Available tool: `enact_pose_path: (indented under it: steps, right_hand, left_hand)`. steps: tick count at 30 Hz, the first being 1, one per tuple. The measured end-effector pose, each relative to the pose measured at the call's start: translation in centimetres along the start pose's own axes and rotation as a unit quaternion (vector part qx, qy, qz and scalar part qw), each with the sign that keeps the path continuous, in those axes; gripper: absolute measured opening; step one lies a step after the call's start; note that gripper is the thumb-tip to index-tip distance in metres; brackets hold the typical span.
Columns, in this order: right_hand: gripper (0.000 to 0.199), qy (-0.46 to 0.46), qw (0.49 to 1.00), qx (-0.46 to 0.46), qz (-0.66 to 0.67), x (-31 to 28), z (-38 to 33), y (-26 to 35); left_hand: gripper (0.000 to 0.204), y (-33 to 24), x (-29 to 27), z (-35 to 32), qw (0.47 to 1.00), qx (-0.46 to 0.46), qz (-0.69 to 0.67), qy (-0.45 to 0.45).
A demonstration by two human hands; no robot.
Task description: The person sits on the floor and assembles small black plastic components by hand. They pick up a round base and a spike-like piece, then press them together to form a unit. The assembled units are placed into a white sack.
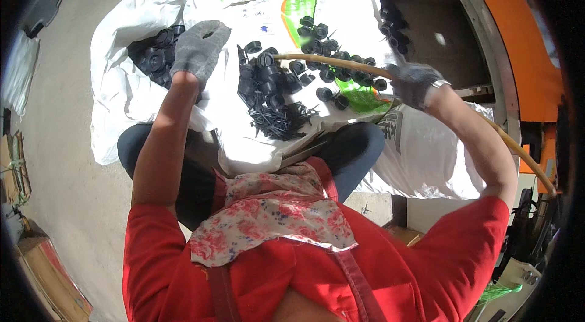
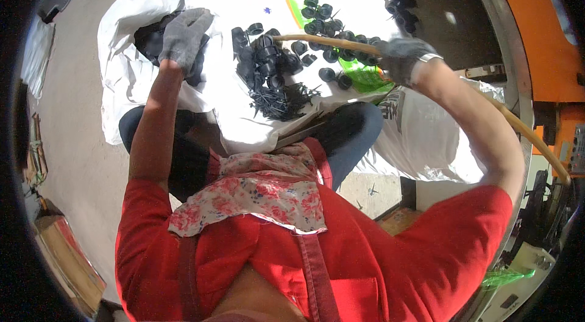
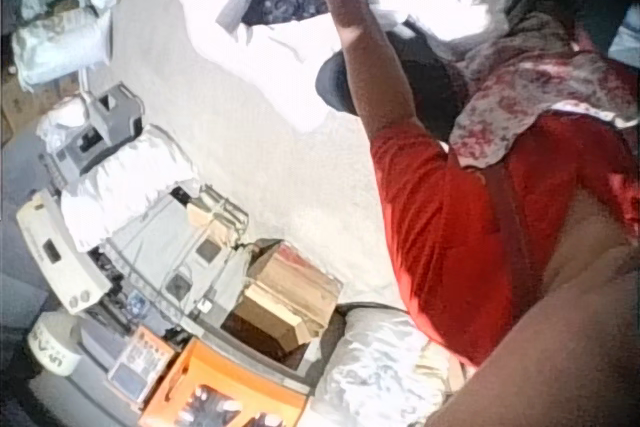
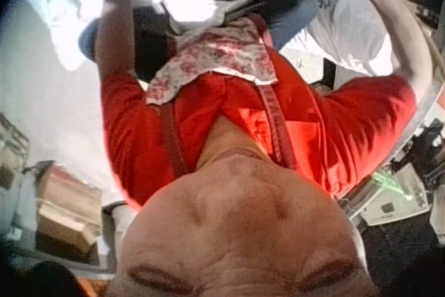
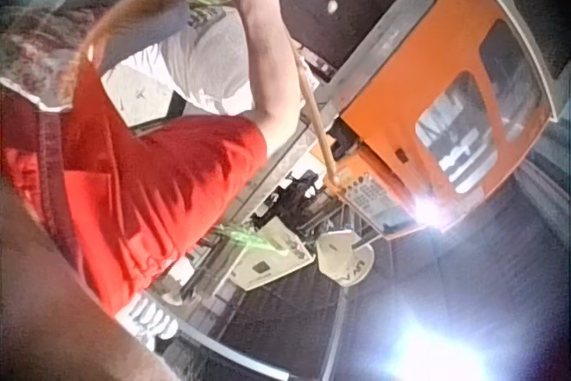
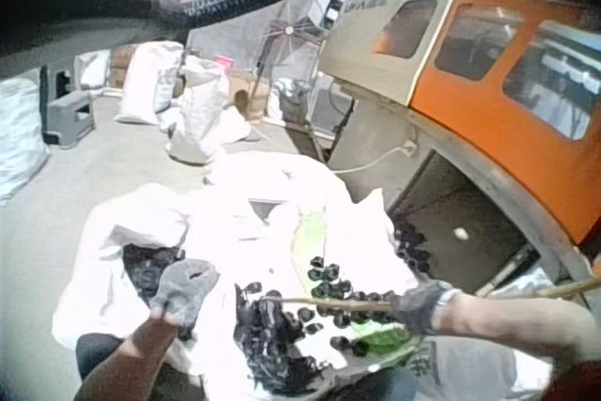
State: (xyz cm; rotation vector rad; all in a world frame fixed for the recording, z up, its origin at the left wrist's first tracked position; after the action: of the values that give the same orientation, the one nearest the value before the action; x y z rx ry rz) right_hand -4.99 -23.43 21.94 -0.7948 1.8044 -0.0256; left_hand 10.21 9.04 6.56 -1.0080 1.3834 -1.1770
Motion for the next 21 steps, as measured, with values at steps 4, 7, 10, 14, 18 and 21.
enact_pose_path:
  steps: [4,7,10,14,18,21]
  right_hand:
    - [0.023,0.082,0.980,0.180,0.013,-3.8,-6.3,-3.3]
    - [0.024,0.055,0.959,0.278,0.011,-2.8,-8.1,-5.2]
    - [0.031,0.066,0.926,0.371,0.028,2.0,-7.3,-8.4]
    - [0.026,0.128,0.911,0.392,0.005,12.8,-2.3,-11.4]
    - [0.021,0.128,0.955,0.264,0.047,13.2,1.2,-5.2]
    - [0.020,0.081,0.970,0.211,0.092,8.7,-3.8,-4.0]
  left_hand:
    - [0.033,-0.6,0.6,-0.2,0.998,0.036,0.052,0.013]
    - [0.032,-0.4,1.3,-0.1,0.999,0.015,0.038,0.020]
    - [0.030,-1.5,2.7,-0.7,0.999,0.006,0.032,0.036]
    - [0.031,-0.4,3.1,0.0,0.992,0.060,0.107,0.025]
    - [0.034,-0.4,2.1,0.0,0.988,0.059,0.141,0.004]
    - [0.036,-0.5,3.1,-0.2,0.993,0.049,0.106,0.023]
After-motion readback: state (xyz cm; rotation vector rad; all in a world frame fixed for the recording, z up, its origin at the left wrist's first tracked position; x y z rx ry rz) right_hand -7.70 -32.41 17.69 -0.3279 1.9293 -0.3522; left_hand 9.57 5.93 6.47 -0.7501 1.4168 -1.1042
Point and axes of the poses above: each hand's wrist, its own z-axis towards the middle knuckle, its own x-axis out of the palm, y = z × x, the point moved 5 cm from there along z, towards the middle knuckle, and after that the axes turned 1 degree about -x, right-handed, at the moved point
